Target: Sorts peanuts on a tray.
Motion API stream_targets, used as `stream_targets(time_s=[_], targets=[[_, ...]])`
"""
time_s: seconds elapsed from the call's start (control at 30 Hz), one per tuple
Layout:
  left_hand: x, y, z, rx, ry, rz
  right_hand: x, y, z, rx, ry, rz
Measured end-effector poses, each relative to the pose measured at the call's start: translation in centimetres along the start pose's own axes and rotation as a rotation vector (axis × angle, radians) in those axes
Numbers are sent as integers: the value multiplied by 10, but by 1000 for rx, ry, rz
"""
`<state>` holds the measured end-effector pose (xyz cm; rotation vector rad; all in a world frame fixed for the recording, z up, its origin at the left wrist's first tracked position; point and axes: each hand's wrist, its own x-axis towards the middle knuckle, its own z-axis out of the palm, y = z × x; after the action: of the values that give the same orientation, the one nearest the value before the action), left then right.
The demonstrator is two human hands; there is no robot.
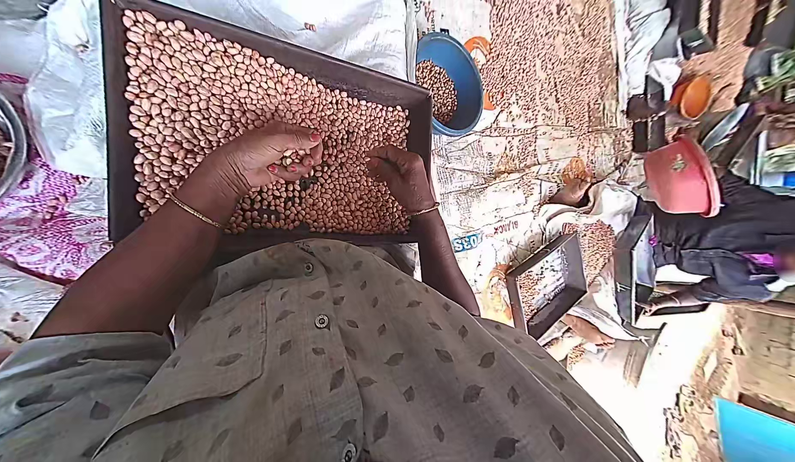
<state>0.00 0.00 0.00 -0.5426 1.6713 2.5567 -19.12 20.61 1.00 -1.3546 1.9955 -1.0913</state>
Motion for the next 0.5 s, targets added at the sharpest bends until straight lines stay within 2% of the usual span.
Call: stream_targets(time_s=[0.07,0.17,0.23,0.33,0.43,0.5], targets=[[2,1,-9,-118,6,95,-1,5,3,-90,29,-62],[-7,11,-20,-317,120,259,17,13,-4,-241,113,-121],[-14,17,-26,-416,223,335,38,15,-14,-356,124,-85],[-20,24,-32,-524,350,418,67,24,-17,-576,37,-3],[-18,22,-35,-585,388,479,72,27,-9,-766,0,41],[-17,21,-34,-593,414,483,66,23,-9,-795,-2,88]])
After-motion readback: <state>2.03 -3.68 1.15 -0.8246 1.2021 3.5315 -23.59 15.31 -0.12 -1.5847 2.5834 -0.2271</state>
